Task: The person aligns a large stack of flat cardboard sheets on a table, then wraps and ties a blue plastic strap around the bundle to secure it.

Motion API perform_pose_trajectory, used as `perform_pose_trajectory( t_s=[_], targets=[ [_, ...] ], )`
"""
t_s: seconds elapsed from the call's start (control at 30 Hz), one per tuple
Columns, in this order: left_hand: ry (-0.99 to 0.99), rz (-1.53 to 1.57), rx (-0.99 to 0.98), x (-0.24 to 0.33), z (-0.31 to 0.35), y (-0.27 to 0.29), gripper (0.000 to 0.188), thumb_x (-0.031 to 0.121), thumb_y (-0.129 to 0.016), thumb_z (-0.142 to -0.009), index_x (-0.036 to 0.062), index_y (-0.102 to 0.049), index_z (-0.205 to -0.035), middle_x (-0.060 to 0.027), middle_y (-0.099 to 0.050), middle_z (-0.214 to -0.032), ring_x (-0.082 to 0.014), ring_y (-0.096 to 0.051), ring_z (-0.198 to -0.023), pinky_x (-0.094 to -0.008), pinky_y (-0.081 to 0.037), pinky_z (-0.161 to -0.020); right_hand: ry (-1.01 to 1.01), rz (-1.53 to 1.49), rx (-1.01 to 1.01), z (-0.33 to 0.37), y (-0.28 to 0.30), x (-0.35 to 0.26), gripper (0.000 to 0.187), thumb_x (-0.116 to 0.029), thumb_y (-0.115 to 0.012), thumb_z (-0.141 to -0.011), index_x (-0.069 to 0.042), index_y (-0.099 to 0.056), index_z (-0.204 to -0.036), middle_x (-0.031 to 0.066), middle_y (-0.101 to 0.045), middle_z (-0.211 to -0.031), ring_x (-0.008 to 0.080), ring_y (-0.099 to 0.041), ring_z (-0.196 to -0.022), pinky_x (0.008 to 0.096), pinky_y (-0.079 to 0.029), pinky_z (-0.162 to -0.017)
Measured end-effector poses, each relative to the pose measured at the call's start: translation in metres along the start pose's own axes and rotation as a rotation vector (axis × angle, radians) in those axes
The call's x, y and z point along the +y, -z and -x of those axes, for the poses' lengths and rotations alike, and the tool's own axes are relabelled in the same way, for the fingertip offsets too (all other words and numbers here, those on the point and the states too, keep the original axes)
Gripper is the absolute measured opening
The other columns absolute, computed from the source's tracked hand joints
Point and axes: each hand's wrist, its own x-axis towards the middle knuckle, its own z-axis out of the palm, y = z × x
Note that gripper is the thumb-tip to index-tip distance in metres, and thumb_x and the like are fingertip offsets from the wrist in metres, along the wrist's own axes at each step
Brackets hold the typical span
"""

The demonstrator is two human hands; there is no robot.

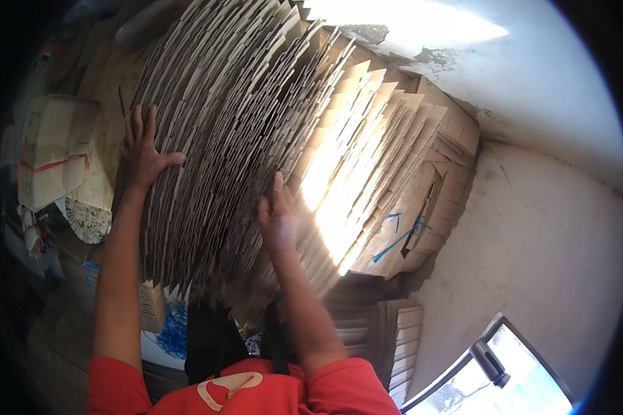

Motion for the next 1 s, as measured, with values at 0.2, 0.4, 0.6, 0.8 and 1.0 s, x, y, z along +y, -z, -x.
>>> perform_pose_trajectory(
  t_s=[0.2,0.4,0.6,0.8,1.0],
  targets=[
    [-0.003,0.074,-0.010,0.002,-0.004,0.000,0.129,0.063,-0.083,-0.049,0.0225,-0.020,-0.154,-0.0139,-0.013,-0.160,-0.0438,-0.013,-0.145,-0.0704,-0.024,-0.103,0.028,-0.127,-0.004,-0.005,0.000,0.014,0.090,-0.028,-0.078,-0.080,-0.008,-0.025,-0.151,0.0167,-0.044,-0.147,0.0337,-0.046,-0.132,0.0392,-0.042,-0.106],
    [0.037,0.051,-0.039,0.009,-0.004,0.003,0.127,0.058,-0.084,-0.050,0.0225,-0.020,-0.154,-0.0136,-0.013,-0.160,-0.0428,-0.013,-0.146,-0.0698,-0.022,-0.104,-0.089,-0.215,0.022,-0.004,-0.003,0.026,0.081,-0.031,-0.072,-0.086,-0.009,-0.029,-0.150,0.0199,-0.046,-0.144,0.0350,-0.048,-0.130,0.0400,-0.043,-0.105],
    [0.035,0.066,-0.032,0.003,-0.002,-0.001,0.127,0.057,-0.085,-0.050,0.0228,-0.020,-0.154,-0.0130,-0.013,-0.160,-0.0415,-0.012,-0.146,-0.0702,-0.021,-0.104,-0.115,0.027,0.064,-0.004,-0.003,0.011,0.072,-0.029,-0.068,-0.089,-0.009,-0.033,-0.149,0.0232,-0.046,-0.143,0.0366,-0.051,-0.127,0.0409,-0.043,-0.105],
    [0.032,-0.018,0.005,0.002,-0.001,-0.003,0.131,0.073,-0.074,-0.045,0.0228,-0.022,-0.154,-0.0135,-0.018,-0.159,-0.0407,-0.019,-0.144,-0.0671,-0.029,-0.101,-0.153,0.044,0.010,-0.006,-0.002,0.012,0.077,-0.019,-0.067,-0.087,-0.007,-0.026,-0.151,0.0273,-0.038,-0.147,0.0405,-0.050,-0.126,0.0406,-0.042,-0.106],
    [0.040,-0.029,-0.004,0.001,-0.001,-0.001,0.133,0.078,-0.070,-0.043,0.0231,-0.021,-0.154,-0.0135,-0.017,-0.159,-0.0418,-0.018,-0.144,-0.0687,-0.027,-0.101,-0.267,0.297,-0.098,-0.016,-0.013,0.001,0.092,0.000,-0.061,-0.077,-0.008,-0.012,-0.154,0.0282,-0.043,-0.139,0.0340,-0.061,-0.090,0.0409,-0.053,-0.075]
  ],
)
